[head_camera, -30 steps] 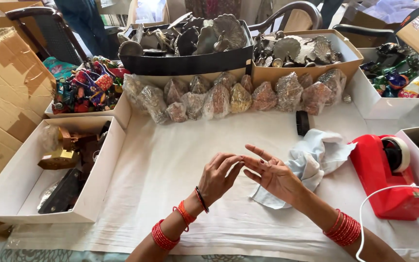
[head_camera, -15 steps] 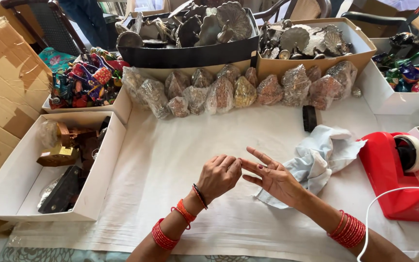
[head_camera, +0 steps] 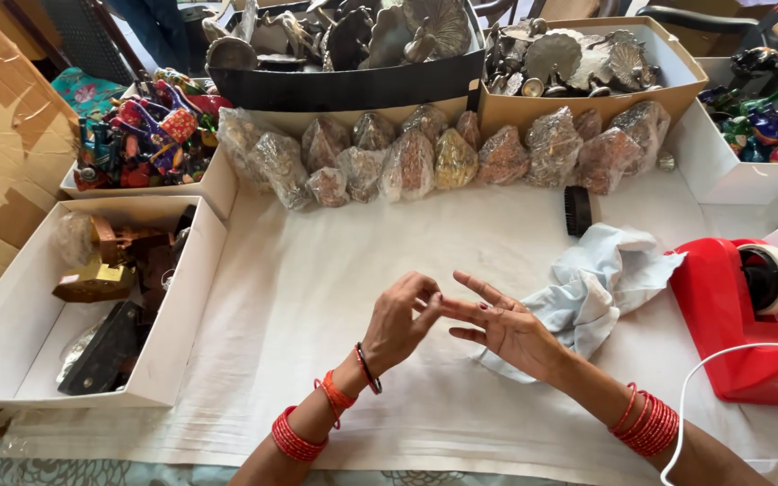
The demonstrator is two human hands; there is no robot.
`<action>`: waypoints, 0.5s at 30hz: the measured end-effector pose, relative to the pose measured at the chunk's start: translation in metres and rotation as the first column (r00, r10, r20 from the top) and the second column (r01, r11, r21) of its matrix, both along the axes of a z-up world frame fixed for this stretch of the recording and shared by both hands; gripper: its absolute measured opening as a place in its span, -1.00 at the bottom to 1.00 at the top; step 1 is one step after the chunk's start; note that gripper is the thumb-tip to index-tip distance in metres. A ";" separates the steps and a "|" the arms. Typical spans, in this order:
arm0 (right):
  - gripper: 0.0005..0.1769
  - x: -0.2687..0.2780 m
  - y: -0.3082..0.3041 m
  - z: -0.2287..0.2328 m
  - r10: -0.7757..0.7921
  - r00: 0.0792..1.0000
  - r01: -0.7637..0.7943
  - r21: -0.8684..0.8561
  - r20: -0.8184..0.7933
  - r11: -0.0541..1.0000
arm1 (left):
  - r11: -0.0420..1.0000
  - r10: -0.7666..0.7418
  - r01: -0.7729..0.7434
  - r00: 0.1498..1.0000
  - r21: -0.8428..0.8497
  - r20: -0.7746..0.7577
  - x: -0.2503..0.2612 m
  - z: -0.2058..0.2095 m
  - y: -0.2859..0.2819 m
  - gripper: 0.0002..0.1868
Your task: Cleaning and inspecting small metal decorative plaques using a brush.
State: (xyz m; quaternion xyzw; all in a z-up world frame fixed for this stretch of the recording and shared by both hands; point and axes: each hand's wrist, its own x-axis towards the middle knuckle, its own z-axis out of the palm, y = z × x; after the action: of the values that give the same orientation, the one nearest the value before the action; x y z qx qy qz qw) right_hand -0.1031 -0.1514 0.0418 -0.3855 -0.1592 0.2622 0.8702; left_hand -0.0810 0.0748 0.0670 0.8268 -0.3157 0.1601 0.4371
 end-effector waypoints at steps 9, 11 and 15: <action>-0.16 0.006 -0.006 -0.007 -0.048 0.996 0.042 -0.081 -0.069 0.996 | 0.952 -0.069 -0.011 0.967 -0.307 -0.247 0.019 -0.009 0.031 -0.79; -0.19 0.008 -0.008 -0.010 -0.047 0.997 0.041 -0.087 -0.059 0.995 | 0.967 0.150 -0.168 0.983 -0.190 -0.104 0.022 -0.002 0.043 -0.81; -0.21 0.009 -0.012 -0.014 -0.039 0.995 0.032 -0.088 -0.087 0.996 | 0.891 0.454 -0.453 0.888 -0.027 0.069 -0.011 0.012 0.122 -0.73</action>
State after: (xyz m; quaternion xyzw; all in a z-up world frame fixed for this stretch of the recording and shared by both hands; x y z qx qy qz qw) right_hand -0.0936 -0.1637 0.0275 -0.4134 -0.1019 0.2703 0.8635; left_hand -0.0924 0.1966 0.0793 0.8690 -0.1288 0.2895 0.3800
